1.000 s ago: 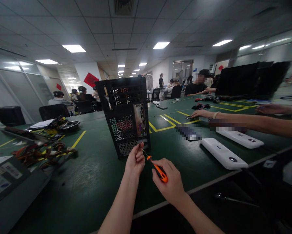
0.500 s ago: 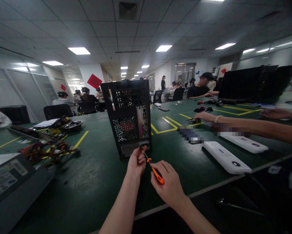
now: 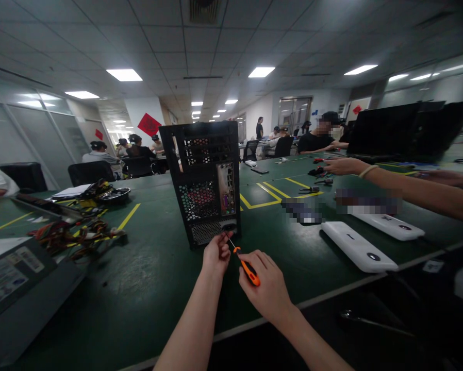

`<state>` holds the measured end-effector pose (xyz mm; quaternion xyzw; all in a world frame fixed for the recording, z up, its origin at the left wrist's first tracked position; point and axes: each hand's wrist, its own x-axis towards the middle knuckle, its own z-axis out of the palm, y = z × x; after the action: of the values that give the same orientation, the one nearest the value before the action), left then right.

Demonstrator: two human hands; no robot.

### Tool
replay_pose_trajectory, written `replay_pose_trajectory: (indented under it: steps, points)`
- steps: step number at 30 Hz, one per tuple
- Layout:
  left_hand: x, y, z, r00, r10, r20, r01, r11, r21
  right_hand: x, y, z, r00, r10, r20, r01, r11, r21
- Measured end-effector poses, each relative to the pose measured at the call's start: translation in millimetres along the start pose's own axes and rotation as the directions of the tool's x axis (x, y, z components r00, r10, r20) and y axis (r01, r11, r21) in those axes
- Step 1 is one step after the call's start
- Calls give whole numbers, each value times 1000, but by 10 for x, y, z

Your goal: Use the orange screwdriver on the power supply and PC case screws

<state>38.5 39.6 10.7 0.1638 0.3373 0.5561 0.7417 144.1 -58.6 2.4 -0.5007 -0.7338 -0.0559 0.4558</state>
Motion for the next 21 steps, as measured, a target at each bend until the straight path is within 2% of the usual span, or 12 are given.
replay_pose_trajectory:
  steps: [9, 21]
  points:
    - [-7, -25, -3, 991, 127, -42, -122, 988, 98, -10, 16, 24, 1000, 14, -23, -14, 1000, 23]
    - [-20, 23, 12, 997, 73, -22, -72, 997, 12, -33, 22, 25, 1000, 20, -3, -20, 998, 57]
